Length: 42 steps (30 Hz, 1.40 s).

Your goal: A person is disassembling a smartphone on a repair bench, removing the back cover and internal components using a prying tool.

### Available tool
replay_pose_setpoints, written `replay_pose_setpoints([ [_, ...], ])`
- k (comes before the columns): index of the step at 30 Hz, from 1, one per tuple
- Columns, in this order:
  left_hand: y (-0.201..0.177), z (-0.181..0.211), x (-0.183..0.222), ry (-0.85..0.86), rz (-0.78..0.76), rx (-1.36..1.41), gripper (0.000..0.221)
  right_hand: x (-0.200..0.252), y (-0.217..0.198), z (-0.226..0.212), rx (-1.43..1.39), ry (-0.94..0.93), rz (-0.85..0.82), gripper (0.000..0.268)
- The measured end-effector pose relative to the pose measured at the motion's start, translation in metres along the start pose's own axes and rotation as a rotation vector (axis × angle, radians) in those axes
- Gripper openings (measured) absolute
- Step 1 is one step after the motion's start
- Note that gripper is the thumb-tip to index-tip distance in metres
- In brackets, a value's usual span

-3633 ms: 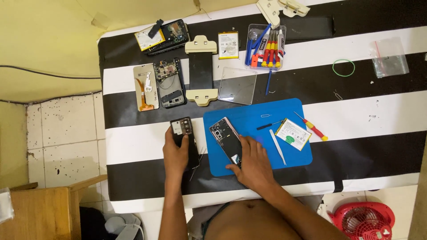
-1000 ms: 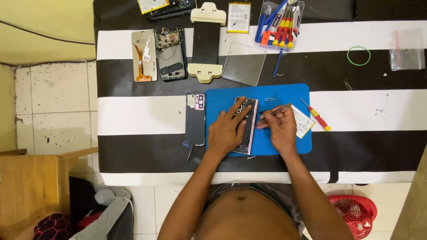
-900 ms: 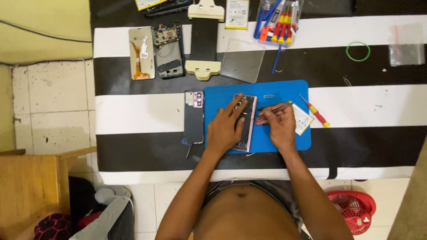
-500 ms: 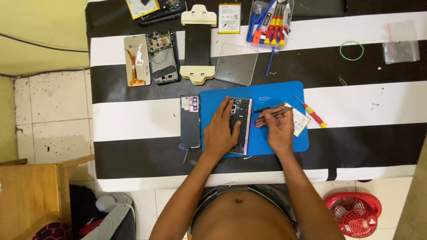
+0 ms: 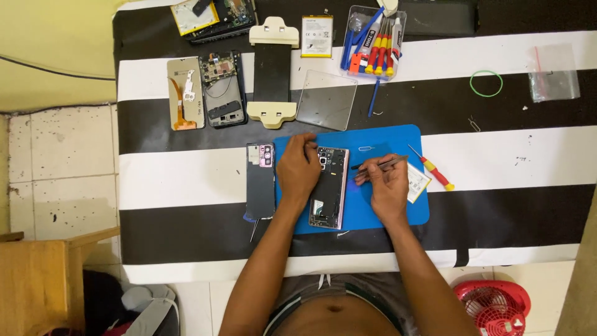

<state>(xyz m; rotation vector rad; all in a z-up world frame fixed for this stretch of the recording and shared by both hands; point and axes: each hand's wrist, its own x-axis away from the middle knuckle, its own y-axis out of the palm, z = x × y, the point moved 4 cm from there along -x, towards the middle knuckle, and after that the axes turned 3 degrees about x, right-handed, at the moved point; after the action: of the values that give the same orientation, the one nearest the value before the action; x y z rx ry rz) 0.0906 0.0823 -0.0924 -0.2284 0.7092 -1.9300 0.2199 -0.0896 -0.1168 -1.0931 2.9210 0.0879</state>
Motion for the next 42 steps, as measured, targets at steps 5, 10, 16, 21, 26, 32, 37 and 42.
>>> replay_pose_setpoints([
  [5, 0.002, 0.002, -0.003, 0.051, -0.061, -0.039, 0.02, -0.005, 0.0, 0.009, -0.005, 0.019, -0.019, 0.014],
  [10, -0.01, 0.025, -0.006, 0.099, -0.131, -0.041, 0.01, -0.044, 0.005, -0.02, 0.197, -0.089, -0.172, 0.014],
  [16, -0.01, 0.024, -0.007, 0.088, -0.145, -0.048, 0.006, -0.083, 0.024, -0.013, 0.235, -0.191, -0.42, 0.011],
  [21, -0.008, 0.024, -0.007, 0.07, -0.168, -0.055, 0.008, -0.092, 0.02, 0.001, 0.104, -0.183, -0.4, 0.019],
  [26, -0.01, 0.025, -0.009, 0.052, -0.201, -0.063, 0.008, -0.091, 0.023, -0.001, 0.099, -0.166, -0.415, 0.019],
  [32, -0.012, 0.028, -0.01, 0.045, -0.215, -0.065, 0.008, -0.089, 0.024, -0.006, 0.116, -0.144, -0.429, 0.023],
  [37, -0.012, 0.029, -0.008, 0.045, -0.219, -0.056, 0.01, -0.087, 0.026, -0.005, 0.157, -0.163, -0.445, 0.018],
  [42, -0.01, 0.028, -0.007, 0.068, -0.193, -0.066, 0.009, -0.088, 0.026, -0.003, 0.187, -0.217, -0.427, 0.015],
])
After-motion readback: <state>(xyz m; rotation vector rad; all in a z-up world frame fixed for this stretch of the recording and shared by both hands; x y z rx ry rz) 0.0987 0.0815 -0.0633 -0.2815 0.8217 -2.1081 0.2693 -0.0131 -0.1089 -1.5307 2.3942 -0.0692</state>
